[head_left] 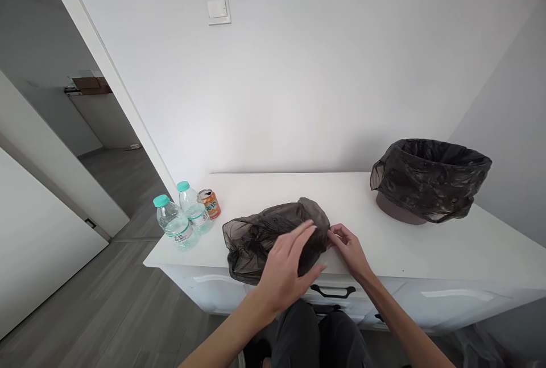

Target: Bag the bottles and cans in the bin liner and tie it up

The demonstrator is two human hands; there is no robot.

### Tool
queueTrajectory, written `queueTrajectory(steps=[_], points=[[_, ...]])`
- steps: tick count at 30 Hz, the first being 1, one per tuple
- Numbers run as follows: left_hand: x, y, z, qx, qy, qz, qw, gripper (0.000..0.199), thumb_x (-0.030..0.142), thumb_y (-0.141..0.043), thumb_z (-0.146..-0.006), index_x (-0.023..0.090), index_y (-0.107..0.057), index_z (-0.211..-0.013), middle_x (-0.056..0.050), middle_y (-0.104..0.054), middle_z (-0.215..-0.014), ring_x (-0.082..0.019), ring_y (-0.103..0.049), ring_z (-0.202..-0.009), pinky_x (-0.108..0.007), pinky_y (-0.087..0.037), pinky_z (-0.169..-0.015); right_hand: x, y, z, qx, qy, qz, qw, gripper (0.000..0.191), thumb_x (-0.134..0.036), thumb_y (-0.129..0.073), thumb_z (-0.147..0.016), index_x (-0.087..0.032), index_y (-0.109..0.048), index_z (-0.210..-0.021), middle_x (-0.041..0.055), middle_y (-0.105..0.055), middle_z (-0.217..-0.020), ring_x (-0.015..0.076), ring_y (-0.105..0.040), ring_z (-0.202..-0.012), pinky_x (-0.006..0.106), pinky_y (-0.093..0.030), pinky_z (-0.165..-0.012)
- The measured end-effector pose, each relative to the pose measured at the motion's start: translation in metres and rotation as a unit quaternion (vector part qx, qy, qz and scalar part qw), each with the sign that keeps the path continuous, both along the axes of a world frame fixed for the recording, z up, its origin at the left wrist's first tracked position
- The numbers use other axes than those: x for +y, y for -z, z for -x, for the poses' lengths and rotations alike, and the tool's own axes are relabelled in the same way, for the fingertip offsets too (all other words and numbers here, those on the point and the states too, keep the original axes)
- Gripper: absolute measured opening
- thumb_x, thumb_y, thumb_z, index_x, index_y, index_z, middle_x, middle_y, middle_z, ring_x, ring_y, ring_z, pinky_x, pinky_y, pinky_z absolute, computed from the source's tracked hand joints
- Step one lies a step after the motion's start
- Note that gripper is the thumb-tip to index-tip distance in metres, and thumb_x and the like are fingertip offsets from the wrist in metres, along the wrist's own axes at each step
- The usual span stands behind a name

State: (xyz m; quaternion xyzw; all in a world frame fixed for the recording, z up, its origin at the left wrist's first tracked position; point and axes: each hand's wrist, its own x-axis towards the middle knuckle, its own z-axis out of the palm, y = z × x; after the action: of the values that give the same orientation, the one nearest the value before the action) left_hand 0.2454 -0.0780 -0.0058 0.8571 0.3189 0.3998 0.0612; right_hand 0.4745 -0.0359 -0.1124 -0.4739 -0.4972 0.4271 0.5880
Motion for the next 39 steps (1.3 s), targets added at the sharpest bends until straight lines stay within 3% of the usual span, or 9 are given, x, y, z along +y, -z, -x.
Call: queueTrajectory(steps=[2,4,9,13,18,22,26,33,39], points=[[-0.002,-0.001,0.013,-0.068,-0.06,-0.037,0.995,0.045,0.035,-0.065,-0.095,0.022,-0.051,-0.136,-0.013,-0.065,-0.13,-0.027,-0.062,-0.122,-0.044,-0.05,-0.103,0.0,-0.003,0.001,0.008,0.012,-0.002,1.0,0.039,-0.061,-0.071,-0.086,-0.025,-0.059,-0.081,-0.0009,-0.06,-0.069,0.0206,-0.059,-0.068,0.035,-0.047,-0.071],[0.0,0.001,0.032,-0.108,-0.139,-0.006,0.984,0.017,0.03,-0.054,-0.1,0.023,-0.058,-0.115,-0.009,-0.069,-0.108,-0.024,-0.066,-0.103,-0.041,-0.053,-0.092,0.0,-0.006,0.001,0.009,0.02,-0.004,1.0,0.04,-0.062,-0.071,-0.086,-0.025,-0.058,-0.079,-0.0015,-0.059,-0.066,0.0201,-0.058,-0.065,0.034,-0.047,-0.069],[0.013,0.008,0.059,0.082,-0.117,0.11,0.984,0.019,0.033,-0.048,-0.104,0.025,-0.064,-0.099,-0.005,-0.073,-0.104,-0.024,-0.066,-0.1,-0.042,-0.049,-0.095,0.0,-0.011,0.002,0.007,0.025,-0.013,1.0,0.044,-0.065,-0.072,-0.083,-0.024,-0.058,-0.078,-0.002,-0.058,-0.064,0.019,-0.057,-0.062,0.033,-0.047,-0.066],[0.025,0.008,0.029,0.158,-0.118,0.137,0.971,0.022,0.034,-0.055,-0.097,0.023,-0.064,-0.113,-0.01,-0.074,-0.114,-0.029,-0.068,-0.108,-0.045,-0.048,-0.096,0.001,-0.009,0.002,-0.002,0.026,-0.014,1.0,0.047,-0.069,-0.07,-0.082,-0.025,-0.056,-0.077,-0.0019,-0.057,-0.065,0.0192,-0.056,-0.062,0.033,-0.047,-0.064],[0.038,0.012,-0.019,0.243,-0.137,0.155,0.948,0.053,0.033,-0.067,-0.083,0.016,-0.057,-0.132,-0.019,-0.075,-0.11,-0.038,-0.07,-0.11,-0.049,-0.048,-0.096,0.002,-0.006,0.001,-0.005,0.024,-0.021,0.999,0.047,-0.069,-0.069,-0.083,-0.024,-0.057,-0.079,-0.0007,-0.058,-0.069,0.0187,-0.055,-0.064,0.032,-0.047,-0.063],[0.036,0.009,-0.018,0.277,-0.142,0.187,0.932,0.072,0.036,-0.072,-0.081,0.013,-0.047,-0.145,-0.021,-0.076,-0.11,-0.04,-0.072,-0.105,-0.046,-0.051,-0.089,0.0,-0.008,0.002,0.004,0.024,-0.023,0.999,0.044,-0.066,-0.068,-0.085,-0.024,-0.057,-0.079,-0.0011,-0.057,-0.069,0.0185,-0.055,-0.064,0.032,-0.046,-0.064],[0.022,-0.016,0.028,0.243,-0.149,0.215,0.934,0.084,0.048,-0.076,-0.081,0.018,-0.041,-0.151,-0.018,-0.074,-0.12,-0.038,-0.071,-0.111,-0.042,-0.053,-0.086,-0.001,-0.007,0.001,0.008,0.029,-0.018,0.999,0.046,-0.068,-0.068,-0.085,-0.024,-0.058,-0.078,-0.0007,-0.059,-0.067,0.0202,-0.057,-0.064,0.034,-0.046,-0.066],[-0.002,-0.088,0.127,0.044,-0.197,0.328,0.923,0.082,0.065,-0.072,-0.08,0.027,-0.043,-0.147,-0.014,-0.066,-0.133,-0.031,-0.072,-0.105,-0.045,-0.059,-0.088,-0.002,-0.001,0.001,0.021,0.029,-0.011,0.999,0.046,-0.069,-0.069,-0.084,-0.025,-0.059,-0.079,0.0004,-0.061,-0.067,0.0212,-0.058,-0.063,0.035,-0.047,-0.064],[0.014,-0.105,0.125,-0.132,-0.186,0.329,0.916,0.087,0.059,-0.073,-0.081,0.036,-0.029,-0.153,-0.012,-0.051,-0.15,-0.026,-0.072,-0.107,-0.038,-0.063,-0.081,-0.001,0.001,0.002,0.008,0.031,-0.014,0.999,0.047,-0.071,-0.067,-0.084,-0.026,-0.058,-0.079,0.001,-0.061,-0.065,0.0226,-0.058,-0.063,0.036,-0.047,-0.064]])
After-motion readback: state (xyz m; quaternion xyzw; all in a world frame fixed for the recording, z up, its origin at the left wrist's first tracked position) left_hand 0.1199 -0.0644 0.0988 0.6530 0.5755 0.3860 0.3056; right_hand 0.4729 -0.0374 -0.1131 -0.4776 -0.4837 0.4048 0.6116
